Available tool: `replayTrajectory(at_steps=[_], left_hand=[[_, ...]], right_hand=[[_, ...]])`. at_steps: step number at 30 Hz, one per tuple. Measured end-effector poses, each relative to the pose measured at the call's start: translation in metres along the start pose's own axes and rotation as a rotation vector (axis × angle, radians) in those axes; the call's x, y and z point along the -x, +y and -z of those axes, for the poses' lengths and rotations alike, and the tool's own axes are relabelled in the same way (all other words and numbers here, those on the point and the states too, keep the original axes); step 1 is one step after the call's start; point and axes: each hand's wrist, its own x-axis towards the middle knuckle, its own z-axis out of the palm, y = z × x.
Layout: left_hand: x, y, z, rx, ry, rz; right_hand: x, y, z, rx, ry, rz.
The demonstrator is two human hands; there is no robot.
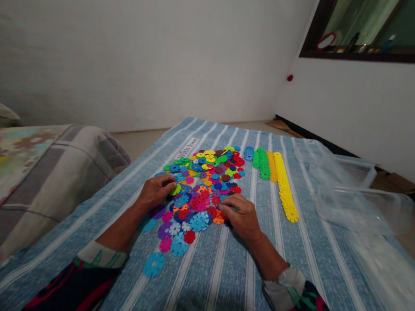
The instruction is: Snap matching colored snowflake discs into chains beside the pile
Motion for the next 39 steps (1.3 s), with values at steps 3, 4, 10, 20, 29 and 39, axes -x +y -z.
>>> replayTrajectory(at_steps=[3,4,10,20,29,39], left_hand=[[0.0,-0.001,0.0,0.005,-0.005,-0.015],[-0.001,-0.001,0.001,0.004,-0.005,-0.02],[-0.002,0.0,0.005,-0.002,-0.007,-0.045],[0.001,0.002,0.01,-0.023,-0.026,-0.011],[0.004,0.001,0.013,-0.038,-0.041,-0.008],[0.007,0.003,0.012,-0.038,-0.066,0.008]], right_hand=[[-0.002,0.007,0.005,0.008,0.088,-0.11],[-0.003,0.01,0.007,0.002,0.113,-0.145],[-0.021,0.025,0.02,-0.016,0.238,-0.287],[-0.122,0.082,0.063,0.534,0.216,-0.218],[-0.182,0.122,0.062,0.889,-0.005,-0.233],[-0.188,0.134,0.061,1.019,-0.164,-0.265]])
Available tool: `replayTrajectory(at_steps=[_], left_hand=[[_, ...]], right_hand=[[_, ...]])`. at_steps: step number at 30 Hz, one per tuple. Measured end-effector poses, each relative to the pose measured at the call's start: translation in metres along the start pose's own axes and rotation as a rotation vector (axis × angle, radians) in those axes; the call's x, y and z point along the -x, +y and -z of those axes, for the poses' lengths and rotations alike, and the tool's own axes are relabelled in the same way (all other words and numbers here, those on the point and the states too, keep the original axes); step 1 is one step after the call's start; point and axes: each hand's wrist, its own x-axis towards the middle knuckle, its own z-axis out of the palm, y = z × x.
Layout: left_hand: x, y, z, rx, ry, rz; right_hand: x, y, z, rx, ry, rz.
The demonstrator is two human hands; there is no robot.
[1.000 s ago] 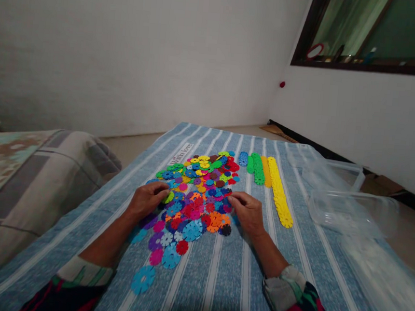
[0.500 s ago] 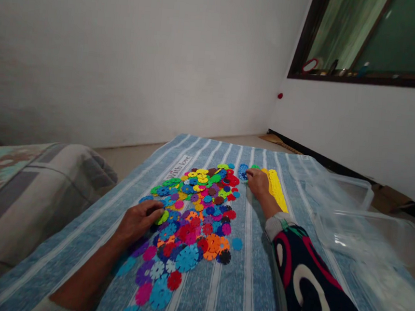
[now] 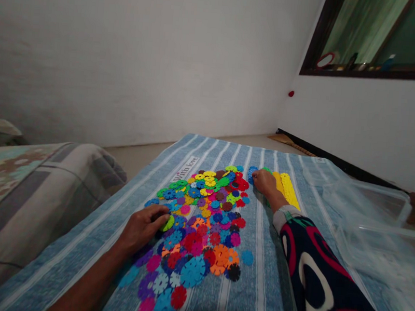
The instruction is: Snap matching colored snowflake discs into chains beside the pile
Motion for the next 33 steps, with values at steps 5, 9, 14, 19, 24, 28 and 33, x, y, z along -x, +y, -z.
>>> replayTrajectory(at_steps=[5,9,14,19,24,28,33], left_hand=[[0.0,0.001,0.0,0.015,0.002,-0.001],[0.002,0.003,0.0,0.004,0.03,-0.022],[0.002,0.005,0.0,-0.027,0.021,-0.086],[0.001,0.006,0.004,-0.071,-0.075,-0.136],[0.0,0.006,0.009,-0.092,-0.162,-0.147],[-0.001,0.006,0.012,-0.067,-0.186,-0.14],[-0.002,0.005,0.013,-0.051,-0.204,-0.139]], right_hand=[[0.008,-0.008,0.003,0.039,0.006,-0.021],[0.024,-0.023,0.007,0.046,0.035,0.006],[0.065,-0.055,0.007,-0.075,0.073,0.214],[0.119,-0.083,0.001,-0.37,0.18,0.437],[0.158,-0.091,-0.001,-0.534,0.267,0.516],[0.172,-0.087,-0.004,-0.545,0.32,0.473],[0.175,-0.08,-0.015,-0.525,0.365,0.386]])
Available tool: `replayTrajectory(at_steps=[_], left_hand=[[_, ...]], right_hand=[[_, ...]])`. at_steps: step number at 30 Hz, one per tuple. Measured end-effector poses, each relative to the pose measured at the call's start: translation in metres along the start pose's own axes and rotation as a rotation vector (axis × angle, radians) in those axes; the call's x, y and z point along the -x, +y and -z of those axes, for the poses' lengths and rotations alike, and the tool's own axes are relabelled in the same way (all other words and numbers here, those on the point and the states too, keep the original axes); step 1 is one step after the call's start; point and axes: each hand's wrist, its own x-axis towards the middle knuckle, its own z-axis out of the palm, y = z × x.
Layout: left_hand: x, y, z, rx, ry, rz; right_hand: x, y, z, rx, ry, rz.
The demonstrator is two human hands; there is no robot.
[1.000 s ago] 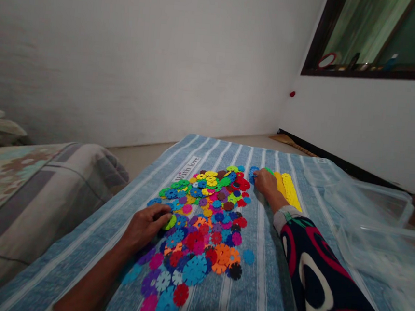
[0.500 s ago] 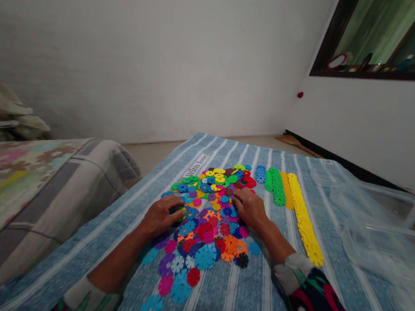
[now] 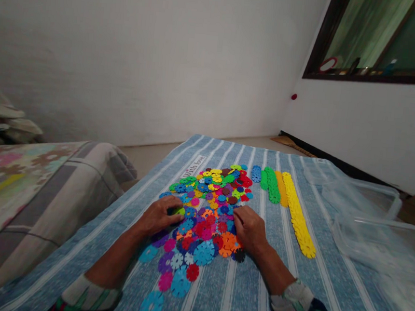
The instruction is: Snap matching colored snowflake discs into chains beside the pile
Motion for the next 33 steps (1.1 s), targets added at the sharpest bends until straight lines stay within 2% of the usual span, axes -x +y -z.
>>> replayTrajectory(at_steps=[7,15,26,33], left_hand=[[0.0,-0.004,0.0,0.04,-0.039,-0.032],[0.0,-0.004,-0.002,0.008,-0.028,0.04],[0.002,-0.011,0.002,-0.039,0.132,0.09],[0.0,-0.011,-0.001,-0.086,0.176,0.087]], right_hand=[[0.004,0.007,-0.005,0.021,-0.006,-0.008],[0.003,0.006,-0.004,0.011,-0.002,-0.008],[0.006,0.01,-0.006,-0.003,-0.039,-0.024],[0.005,0.007,-0.006,0.0,-0.013,-0.013]])
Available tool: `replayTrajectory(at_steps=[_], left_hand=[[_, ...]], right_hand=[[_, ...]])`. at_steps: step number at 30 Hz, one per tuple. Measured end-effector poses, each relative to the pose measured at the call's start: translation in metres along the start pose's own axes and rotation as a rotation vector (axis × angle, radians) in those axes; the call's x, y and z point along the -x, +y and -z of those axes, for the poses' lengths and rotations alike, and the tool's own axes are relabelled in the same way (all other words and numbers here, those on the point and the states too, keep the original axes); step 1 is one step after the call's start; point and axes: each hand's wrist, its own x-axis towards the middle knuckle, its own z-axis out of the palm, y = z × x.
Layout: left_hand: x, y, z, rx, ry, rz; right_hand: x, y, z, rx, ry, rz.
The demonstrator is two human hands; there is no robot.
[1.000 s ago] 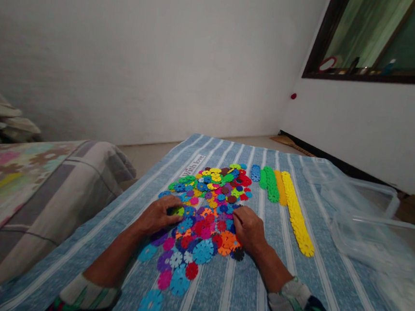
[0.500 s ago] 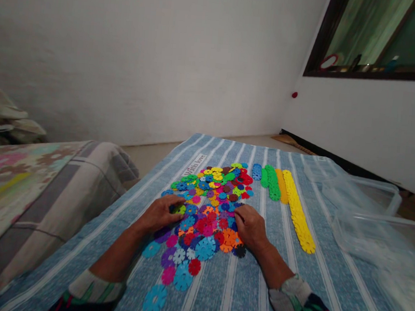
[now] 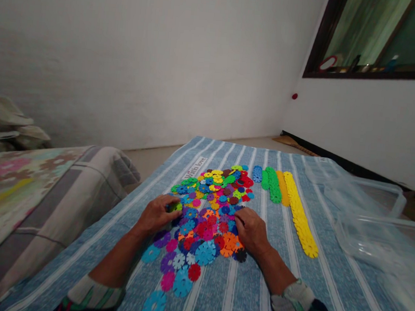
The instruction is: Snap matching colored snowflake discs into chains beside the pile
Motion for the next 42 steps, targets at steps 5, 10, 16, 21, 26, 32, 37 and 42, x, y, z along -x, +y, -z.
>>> replayTrajectory(at_steps=[5,10,16,21,26,32,37,42], left_hand=[[0.0,0.002,-0.001,0.002,0.016,-0.02],[0.0,0.004,-0.001,0.007,0.013,-0.029],[0.0,0.007,-0.005,0.034,0.023,-0.033],[0.0,0.01,-0.005,0.039,0.027,-0.021],[0.0,0.011,-0.005,0.004,0.027,-0.002],[-0.001,0.011,-0.007,-0.014,0.008,0.018],[-0.001,0.014,-0.007,-0.024,-0.015,0.017],[0.0,0.017,-0.008,-0.039,-0.03,0.017]], right_hand=[[-0.002,-0.002,0.001,0.026,-0.008,0.009],[-0.003,-0.002,0.001,0.042,-0.005,0.025],[-0.003,0.0,-0.002,0.021,-0.016,0.011],[-0.004,0.001,-0.003,-0.029,-0.021,0.001],[-0.006,-0.004,0.0,-0.041,-0.023,-0.024],[-0.008,-0.006,0.0,-0.064,-0.035,-0.048],[-0.008,-0.004,-0.001,-0.069,-0.038,-0.053],[-0.008,-0.005,-0.001,-0.078,-0.039,-0.057]])
